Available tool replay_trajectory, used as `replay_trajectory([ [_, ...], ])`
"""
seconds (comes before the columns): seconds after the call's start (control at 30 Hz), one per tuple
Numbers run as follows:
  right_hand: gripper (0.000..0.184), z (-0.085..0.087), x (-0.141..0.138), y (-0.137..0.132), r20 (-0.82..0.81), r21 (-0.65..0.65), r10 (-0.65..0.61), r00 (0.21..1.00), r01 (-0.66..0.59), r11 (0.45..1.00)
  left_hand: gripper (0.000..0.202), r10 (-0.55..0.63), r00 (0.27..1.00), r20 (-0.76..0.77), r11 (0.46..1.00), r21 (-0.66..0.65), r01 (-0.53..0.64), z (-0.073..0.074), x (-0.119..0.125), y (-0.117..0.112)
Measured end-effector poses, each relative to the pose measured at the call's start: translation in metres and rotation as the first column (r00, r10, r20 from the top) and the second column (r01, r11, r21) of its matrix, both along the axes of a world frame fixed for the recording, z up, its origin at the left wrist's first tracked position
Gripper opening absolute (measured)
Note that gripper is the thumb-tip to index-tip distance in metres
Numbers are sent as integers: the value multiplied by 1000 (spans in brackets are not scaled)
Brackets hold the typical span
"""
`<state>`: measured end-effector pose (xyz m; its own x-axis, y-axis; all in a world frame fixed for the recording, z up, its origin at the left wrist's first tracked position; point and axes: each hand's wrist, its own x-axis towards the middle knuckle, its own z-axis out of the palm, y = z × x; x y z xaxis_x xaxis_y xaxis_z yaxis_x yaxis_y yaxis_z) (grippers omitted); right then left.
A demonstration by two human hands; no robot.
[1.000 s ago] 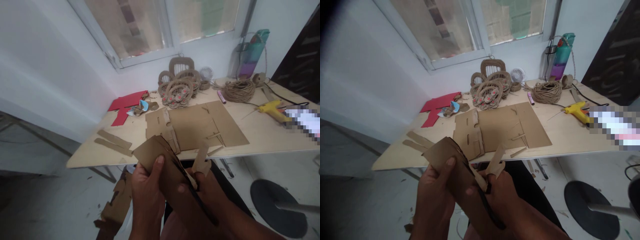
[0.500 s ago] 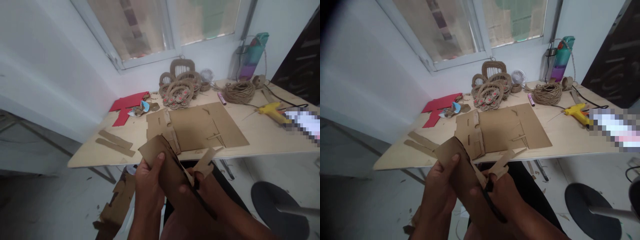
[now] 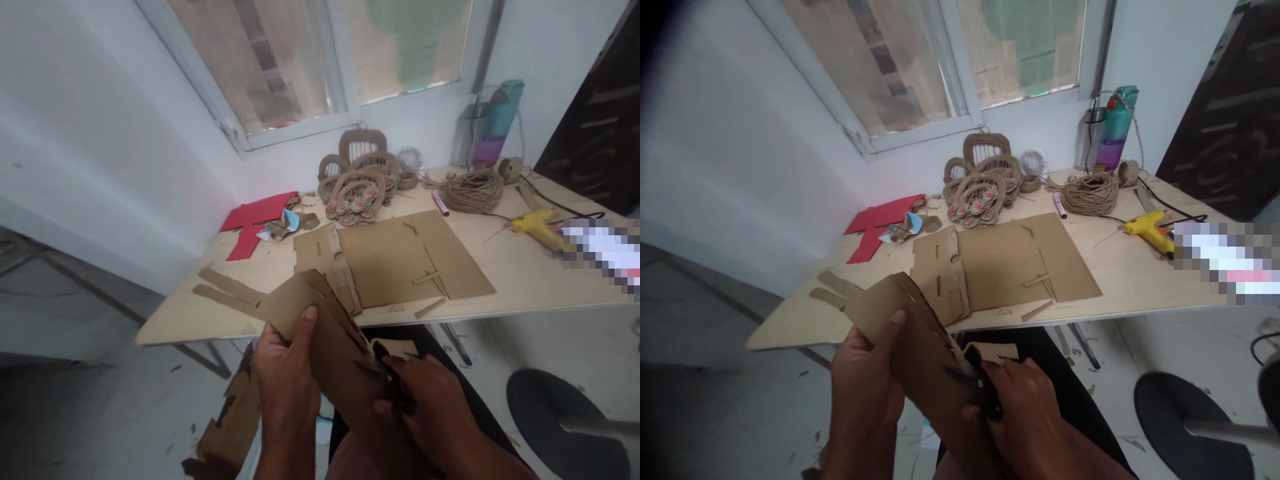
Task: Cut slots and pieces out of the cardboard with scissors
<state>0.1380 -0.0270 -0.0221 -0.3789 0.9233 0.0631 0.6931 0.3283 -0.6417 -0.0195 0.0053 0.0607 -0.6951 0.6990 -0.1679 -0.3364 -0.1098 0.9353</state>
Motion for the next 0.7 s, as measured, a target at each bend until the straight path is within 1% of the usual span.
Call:
replay_trajectory([
  [0.07,40,0,3,-3,11,47,-5,1000,5,999,29,9,1000,-5,1000,-4,-9,1,-1,-2],
  [0.1,39,0,6,-5,13,36,-8,1000,7,999,29,27,1000,-15,1000,0,-27,1,-2,-2],
  [0.2,35,3,14,-10,-14,-113,-10,1000,8,994,28,129,986,-107,991,41,-126,-1,-6,-4],
  [0.27,29,8,16,-11,-128,-240,32,991,-63,969,29,157,969,-189,987,45,-151,-6,-8,-5],
  [0.3,25,11,15,-10,-222,-291,59,973,-124,949,30,146,963,-228,989,26,-144,-8,-8,-6],
  [0.37,25,18,9,-5,-433,-338,96,896,-260,904,35,109,946,-306,992,-29,-124,-12,-9,-9],
  [0.4,28,22,5,-2,-523,-349,91,848,-310,884,37,94,935,-343,991,-56,-120,-13,-9,-10],
  [0.43,30,26,1,2,-590,-358,66,805,-334,872,38,92,922,-376,989,-74,-129,-13,-8,-12],
  [0.53,34,38,-5,14,-696,-387,13,718,-391,835,37,100,897,-431,981,-110,-163,-6,-7,-22],
  [0.6,34,43,-4,20,-732,-375,66,678,-482,792,37,80,869,-489,970,-163,-182,1,-7,-31],
  [0.67,34,47,1,22,-754,-373,125,645,-576,728,38,49,792,-609,948,-222,-229,7,-8,-42],
  [0.7,33,50,4,21,-756,-389,125,642,-595,703,37,33,731,-682,935,-237,-264,9,-9,-47],
])
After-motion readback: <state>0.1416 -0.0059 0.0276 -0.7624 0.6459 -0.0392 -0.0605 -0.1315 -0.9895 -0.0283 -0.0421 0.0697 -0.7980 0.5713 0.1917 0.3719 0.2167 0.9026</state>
